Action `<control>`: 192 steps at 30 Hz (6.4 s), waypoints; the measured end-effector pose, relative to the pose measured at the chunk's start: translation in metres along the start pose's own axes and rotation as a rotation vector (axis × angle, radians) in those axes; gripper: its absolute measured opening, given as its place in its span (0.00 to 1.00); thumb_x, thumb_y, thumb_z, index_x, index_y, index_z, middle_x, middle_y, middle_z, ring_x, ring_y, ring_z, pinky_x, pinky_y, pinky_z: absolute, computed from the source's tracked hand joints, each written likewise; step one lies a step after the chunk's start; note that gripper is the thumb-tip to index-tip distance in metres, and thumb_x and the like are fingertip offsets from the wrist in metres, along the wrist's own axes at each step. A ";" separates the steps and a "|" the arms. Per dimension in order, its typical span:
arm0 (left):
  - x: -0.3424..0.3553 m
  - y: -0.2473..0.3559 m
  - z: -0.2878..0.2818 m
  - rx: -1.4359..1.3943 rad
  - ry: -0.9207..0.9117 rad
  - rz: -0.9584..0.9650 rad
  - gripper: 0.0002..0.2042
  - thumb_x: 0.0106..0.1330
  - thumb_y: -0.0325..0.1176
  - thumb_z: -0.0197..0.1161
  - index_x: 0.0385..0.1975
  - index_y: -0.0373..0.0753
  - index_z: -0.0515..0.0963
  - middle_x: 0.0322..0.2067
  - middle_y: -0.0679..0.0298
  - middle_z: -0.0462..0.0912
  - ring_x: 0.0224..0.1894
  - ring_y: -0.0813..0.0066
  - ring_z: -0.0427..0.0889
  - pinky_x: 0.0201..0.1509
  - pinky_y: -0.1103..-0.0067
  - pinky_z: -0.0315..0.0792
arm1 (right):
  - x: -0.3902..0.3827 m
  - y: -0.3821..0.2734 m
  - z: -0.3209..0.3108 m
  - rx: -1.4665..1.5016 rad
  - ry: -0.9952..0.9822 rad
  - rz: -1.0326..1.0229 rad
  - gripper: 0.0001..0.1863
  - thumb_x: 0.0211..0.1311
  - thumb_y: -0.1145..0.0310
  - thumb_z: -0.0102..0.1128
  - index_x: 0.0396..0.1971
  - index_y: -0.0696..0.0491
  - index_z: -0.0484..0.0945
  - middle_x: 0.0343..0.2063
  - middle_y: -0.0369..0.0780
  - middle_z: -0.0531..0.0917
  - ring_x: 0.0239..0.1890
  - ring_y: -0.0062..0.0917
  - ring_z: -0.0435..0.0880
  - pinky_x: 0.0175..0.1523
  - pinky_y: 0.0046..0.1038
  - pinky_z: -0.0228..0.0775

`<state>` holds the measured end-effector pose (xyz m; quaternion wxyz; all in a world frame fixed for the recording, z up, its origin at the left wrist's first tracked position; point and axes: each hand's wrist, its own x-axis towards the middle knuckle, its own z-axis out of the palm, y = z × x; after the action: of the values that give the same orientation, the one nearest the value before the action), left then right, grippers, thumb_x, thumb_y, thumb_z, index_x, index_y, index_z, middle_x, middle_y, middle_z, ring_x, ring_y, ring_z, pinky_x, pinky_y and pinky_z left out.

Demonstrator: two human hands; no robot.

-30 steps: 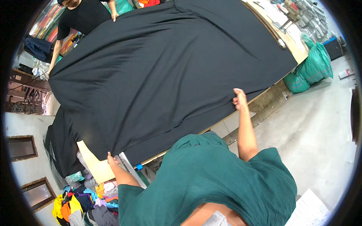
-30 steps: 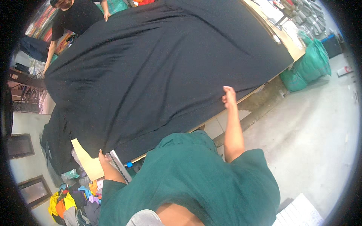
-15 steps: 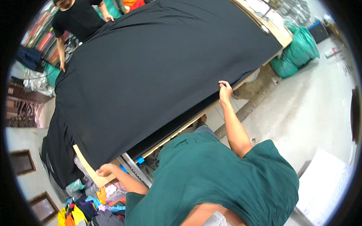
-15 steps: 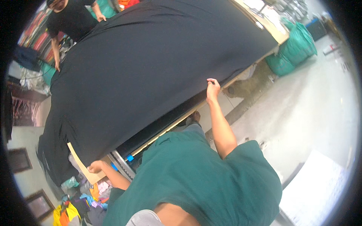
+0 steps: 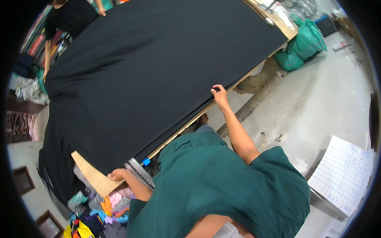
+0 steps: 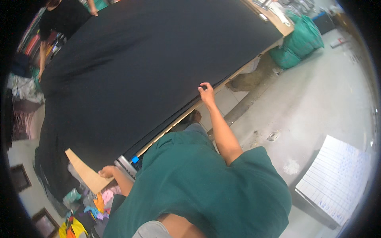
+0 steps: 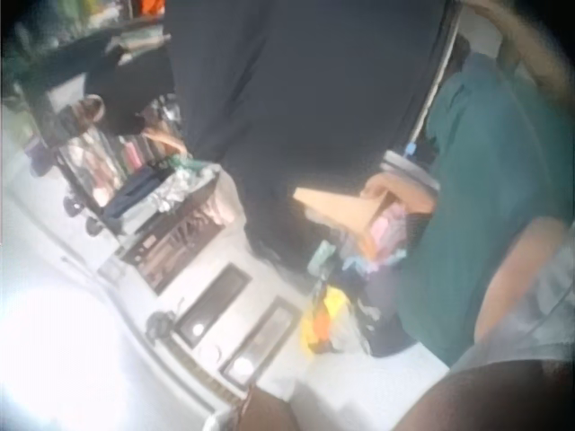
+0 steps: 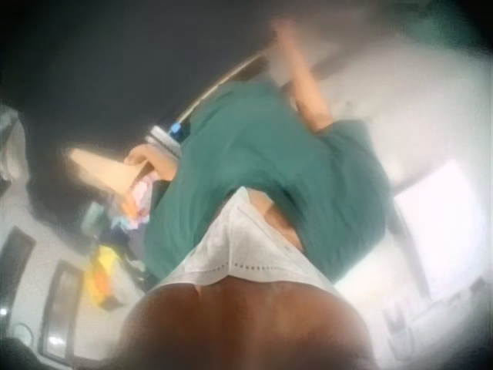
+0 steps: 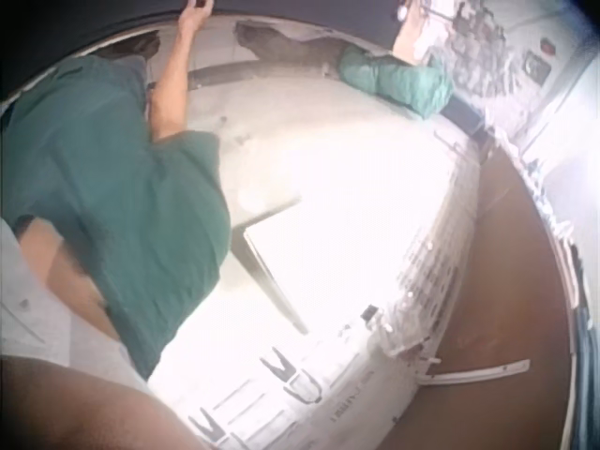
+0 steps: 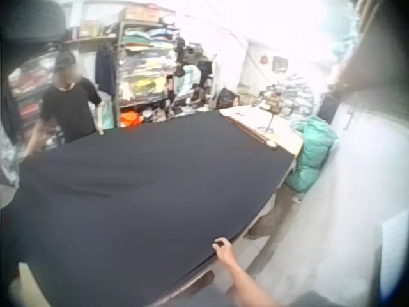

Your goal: The person aligns a large piece of black fabric on a table with the assistance of another person. They use a manual electric fabric cutter to slice the fabric along a straight edge, repeating the process to cut multiple sections.

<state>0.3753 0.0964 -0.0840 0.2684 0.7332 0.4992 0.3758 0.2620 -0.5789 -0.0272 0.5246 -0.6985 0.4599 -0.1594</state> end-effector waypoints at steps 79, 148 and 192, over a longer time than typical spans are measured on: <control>-0.060 0.000 -0.102 0.020 -0.312 0.163 0.24 0.77 0.46 0.57 0.26 0.28 0.72 0.30 0.50 0.74 0.35 0.48 0.76 0.43 0.54 0.68 | 0.006 0.047 -0.004 -0.221 0.036 -0.141 0.07 0.74 0.73 0.52 0.44 0.48 0.80 0.25 0.34 0.80 0.23 0.19 0.77 0.25 0.27 0.69; -0.369 0.183 -0.063 0.523 -1.553 0.937 0.53 0.71 0.69 0.57 0.84 0.50 0.34 0.83 0.51 0.21 0.83 0.46 0.17 0.81 0.47 0.19 | 0.098 -0.013 -0.052 -0.912 -0.471 -0.837 0.42 0.76 0.32 0.44 0.83 0.31 0.47 0.83 0.50 0.39 0.85 0.48 0.33 0.84 0.56 0.26; -0.339 0.172 -0.068 0.057 -1.561 0.805 0.44 0.68 0.56 0.67 0.81 0.52 0.54 0.82 0.49 0.40 0.84 0.44 0.34 0.82 0.46 0.35 | -0.029 -0.088 0.096 -0.702 -0.611 -1.192 0.31 0.75 0.60 0.59 0.74 0.53 0.66 0.77 0.58 0.57 0.80 0.57 0.53 0.80 0.60 0.45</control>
<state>0.3364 -0.2800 -0.0084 0.3618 0.9076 -0.1144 -0.1794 0.3561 -0.4968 0.0195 0.2005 -0.9681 -0.1375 -0.0597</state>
